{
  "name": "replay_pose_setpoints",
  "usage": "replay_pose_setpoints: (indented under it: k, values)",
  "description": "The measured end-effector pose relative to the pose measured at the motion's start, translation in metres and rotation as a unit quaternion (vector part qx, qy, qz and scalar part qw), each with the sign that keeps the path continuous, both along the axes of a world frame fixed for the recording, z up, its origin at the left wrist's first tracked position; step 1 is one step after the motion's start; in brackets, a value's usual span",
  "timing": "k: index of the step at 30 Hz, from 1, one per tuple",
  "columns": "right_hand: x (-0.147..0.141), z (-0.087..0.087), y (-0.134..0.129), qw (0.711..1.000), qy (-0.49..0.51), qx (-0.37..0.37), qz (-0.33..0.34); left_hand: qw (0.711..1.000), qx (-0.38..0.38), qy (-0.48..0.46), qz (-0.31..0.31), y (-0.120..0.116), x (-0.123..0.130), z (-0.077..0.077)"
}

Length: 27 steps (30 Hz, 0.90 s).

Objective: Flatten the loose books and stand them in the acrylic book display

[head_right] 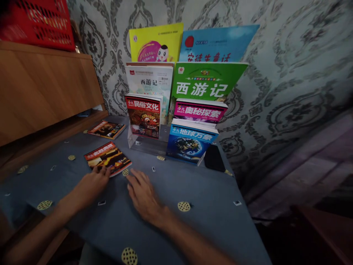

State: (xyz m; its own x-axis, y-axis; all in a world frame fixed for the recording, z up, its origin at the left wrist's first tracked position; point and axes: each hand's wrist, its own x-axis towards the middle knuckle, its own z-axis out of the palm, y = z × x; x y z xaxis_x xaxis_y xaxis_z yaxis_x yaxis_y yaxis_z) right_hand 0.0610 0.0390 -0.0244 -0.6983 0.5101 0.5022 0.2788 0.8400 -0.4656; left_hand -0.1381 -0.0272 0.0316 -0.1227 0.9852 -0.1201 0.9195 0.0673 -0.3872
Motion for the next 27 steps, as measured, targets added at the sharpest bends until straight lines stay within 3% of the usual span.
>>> replay_pose_setpoints:
  k: [5, 7, 11, 14, 18, 24, 27]
  values:
    - [0.001, 0.002, 0.005, 0.998, 0.062, 0.005, 0.003, 0.998, 0.028, -0.026, -0.053, -0.013, 0.059, -0.014]
    - [0.003, 0.004, 0.007, 0.997, 0.076, 0.006, 0.012, 0.992, 0.047, -0.042, -0.106, -0.019, 0.079, -0.018]
    - [0.010, 0.002, 0.012, 0.998, 0.057, -0.014, 0.008, 0.984, 0.053, -0.061, -0.159, -0.027, 0.098, -0.020]
    - [0.014, -0.003, 0.014, 1.000, 0.001, -0.022, 0.007, 0.987, 0.036, -0.072, -0.143, -0.028, 0.093, -0.019]
    - [0.015, -0.007, 0.013, 0.998, -0.061, 0.015, 0.023, 0.982, 0.016, -0.116, -0.147, -0.016, 0.067, -0.016]
    - [0.016, -0.006, 0.020, 0.994, -0.099, 0.011, -0.036, 0.994, 0.058, -0.084, 0.036, 0.009, 0.019, -0.011]
    - [0.018, -0.008, 0.031, 0.992, -0.114, -0.007, -0.063, 0.993, 0.052, -0.071, 0.083, 0.007, 0.006, -0.013]
